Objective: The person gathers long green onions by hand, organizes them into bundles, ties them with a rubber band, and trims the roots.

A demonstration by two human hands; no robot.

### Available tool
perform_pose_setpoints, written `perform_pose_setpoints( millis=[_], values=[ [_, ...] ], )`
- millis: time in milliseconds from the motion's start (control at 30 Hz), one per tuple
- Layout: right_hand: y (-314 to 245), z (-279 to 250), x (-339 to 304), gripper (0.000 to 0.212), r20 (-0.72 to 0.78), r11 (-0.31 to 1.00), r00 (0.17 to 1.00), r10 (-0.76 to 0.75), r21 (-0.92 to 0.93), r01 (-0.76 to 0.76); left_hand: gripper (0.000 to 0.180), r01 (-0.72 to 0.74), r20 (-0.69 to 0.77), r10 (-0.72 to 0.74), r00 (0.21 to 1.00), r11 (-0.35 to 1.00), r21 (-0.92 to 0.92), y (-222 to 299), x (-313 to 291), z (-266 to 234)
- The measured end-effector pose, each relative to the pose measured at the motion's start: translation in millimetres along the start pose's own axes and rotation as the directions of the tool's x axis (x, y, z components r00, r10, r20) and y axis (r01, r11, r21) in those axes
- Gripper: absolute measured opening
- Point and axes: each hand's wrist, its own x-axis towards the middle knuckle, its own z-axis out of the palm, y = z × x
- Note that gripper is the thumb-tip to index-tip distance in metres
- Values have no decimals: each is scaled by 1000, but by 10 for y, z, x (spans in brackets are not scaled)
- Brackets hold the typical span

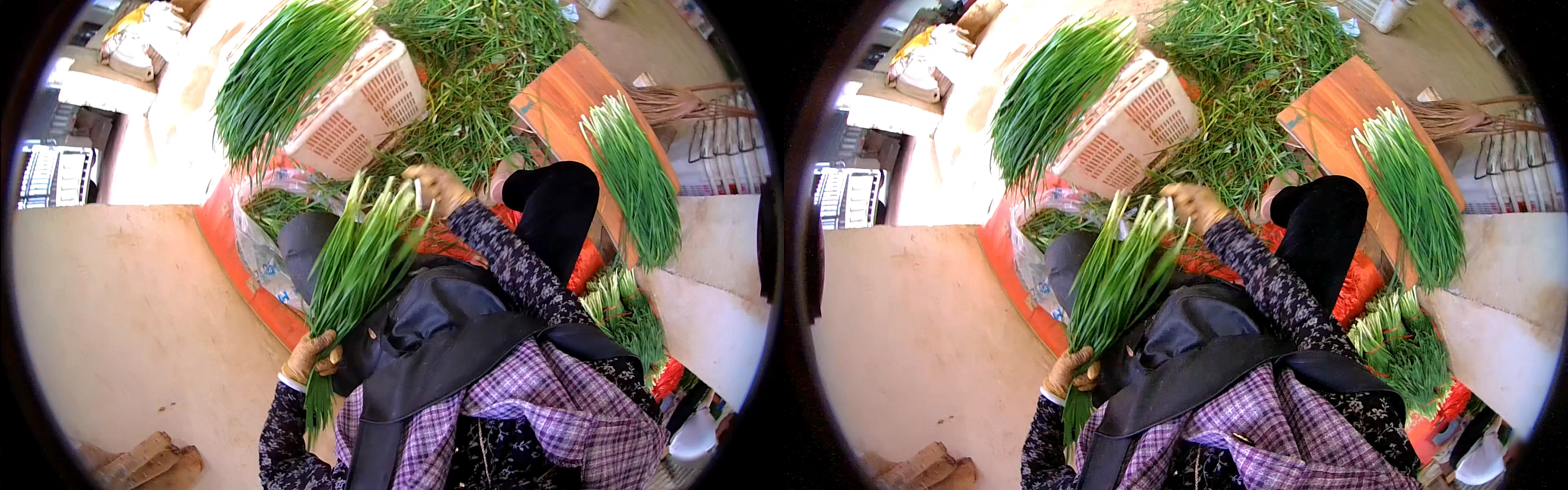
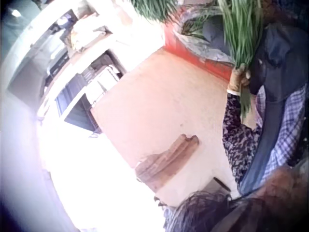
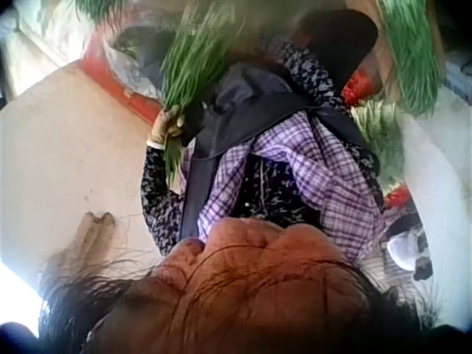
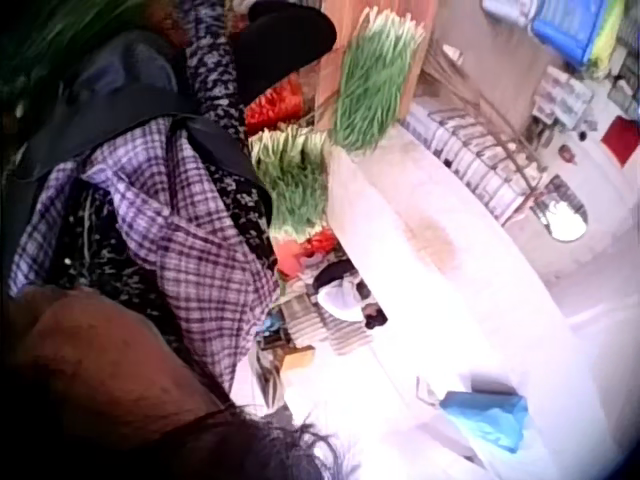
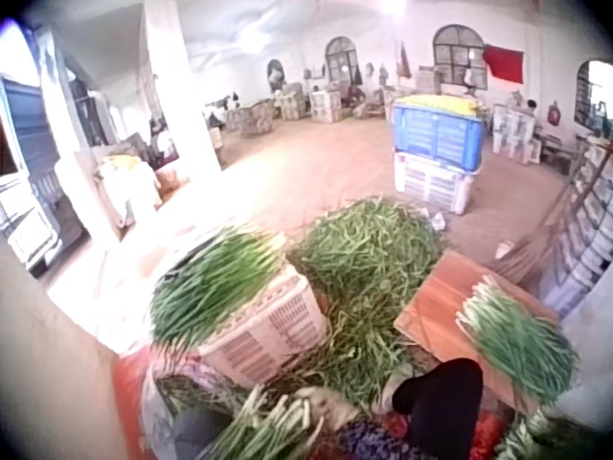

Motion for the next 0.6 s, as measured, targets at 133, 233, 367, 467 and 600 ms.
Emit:
perform_pose_setpoints(
  millis=[133, 233, 367, 467, 600],
  values=[
    [-526, -1074, 156, 33, -79, 948, 997, -16, 314, 40, 19, -41, 5, 41, 999, 997, -67, -225, -153, -87],
    [-624, -235, 26, 33, -178, 946, 980, -89, -323, 28, 19, -23, 31, 30, 999, 978, -205, -531, -229, -335],
    [-122, 772, -119, 75, 197, 744, 980, 29, -659, 110, 19, -20, 40, 30, 999, 972, -235, -591, -210, -371],
    [454, 765, 24, 38, 444, -170, 892, -89, -889, 426, 17, -36, -15, 33, 999, 983, -181, -510, -251, -187],
    [188, -14, 378, 21, 430, -352, 835, -343, -883, 310, 15, -62, -15, 60, 998, 987, -146, -446, -208, -97]
  ],
)
